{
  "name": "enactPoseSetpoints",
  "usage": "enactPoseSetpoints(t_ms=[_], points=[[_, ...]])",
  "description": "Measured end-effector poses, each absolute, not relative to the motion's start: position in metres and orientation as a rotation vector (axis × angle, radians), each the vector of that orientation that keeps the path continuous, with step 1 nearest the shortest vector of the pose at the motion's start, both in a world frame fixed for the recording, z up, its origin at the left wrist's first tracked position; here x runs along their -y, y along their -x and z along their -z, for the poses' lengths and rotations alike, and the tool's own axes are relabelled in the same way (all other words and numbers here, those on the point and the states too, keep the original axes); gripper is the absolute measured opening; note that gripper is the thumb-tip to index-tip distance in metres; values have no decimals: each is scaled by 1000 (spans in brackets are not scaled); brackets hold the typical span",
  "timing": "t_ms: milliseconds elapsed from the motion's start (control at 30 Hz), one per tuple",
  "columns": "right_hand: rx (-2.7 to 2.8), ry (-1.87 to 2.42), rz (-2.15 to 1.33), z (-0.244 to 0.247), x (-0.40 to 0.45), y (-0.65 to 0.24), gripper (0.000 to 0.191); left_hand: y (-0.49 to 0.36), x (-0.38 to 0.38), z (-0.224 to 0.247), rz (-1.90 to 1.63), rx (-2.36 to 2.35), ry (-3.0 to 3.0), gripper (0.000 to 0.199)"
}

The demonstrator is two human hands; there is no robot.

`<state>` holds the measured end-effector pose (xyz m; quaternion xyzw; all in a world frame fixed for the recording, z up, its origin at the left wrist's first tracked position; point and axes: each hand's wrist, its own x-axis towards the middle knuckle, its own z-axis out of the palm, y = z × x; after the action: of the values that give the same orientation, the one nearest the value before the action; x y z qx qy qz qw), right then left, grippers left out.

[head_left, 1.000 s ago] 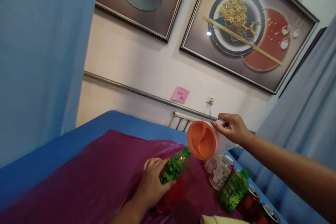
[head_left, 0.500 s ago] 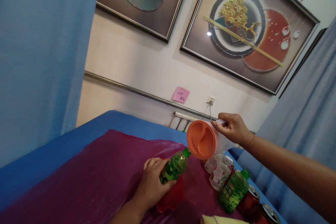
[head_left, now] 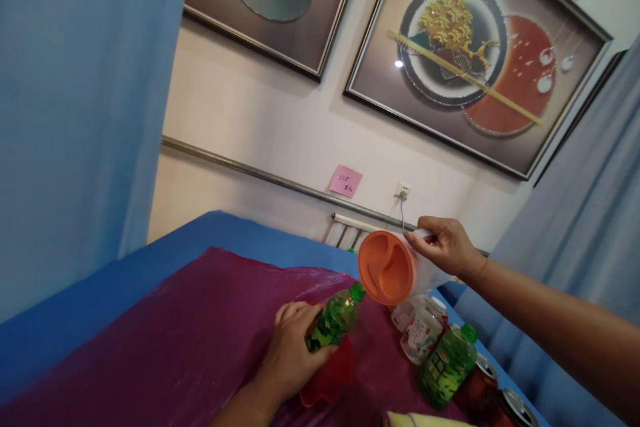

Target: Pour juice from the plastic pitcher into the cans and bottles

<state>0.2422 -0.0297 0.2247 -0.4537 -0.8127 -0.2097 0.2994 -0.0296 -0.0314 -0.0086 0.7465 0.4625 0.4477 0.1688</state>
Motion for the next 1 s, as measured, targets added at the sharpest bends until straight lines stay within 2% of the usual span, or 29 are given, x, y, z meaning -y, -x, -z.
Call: enactPoseSetpoints(t_ms=[1000], points=[[2149, 1184, 547, -226, 33, -240, 46, 31, 33, 5, -1252, -1309, -2105, 56]])
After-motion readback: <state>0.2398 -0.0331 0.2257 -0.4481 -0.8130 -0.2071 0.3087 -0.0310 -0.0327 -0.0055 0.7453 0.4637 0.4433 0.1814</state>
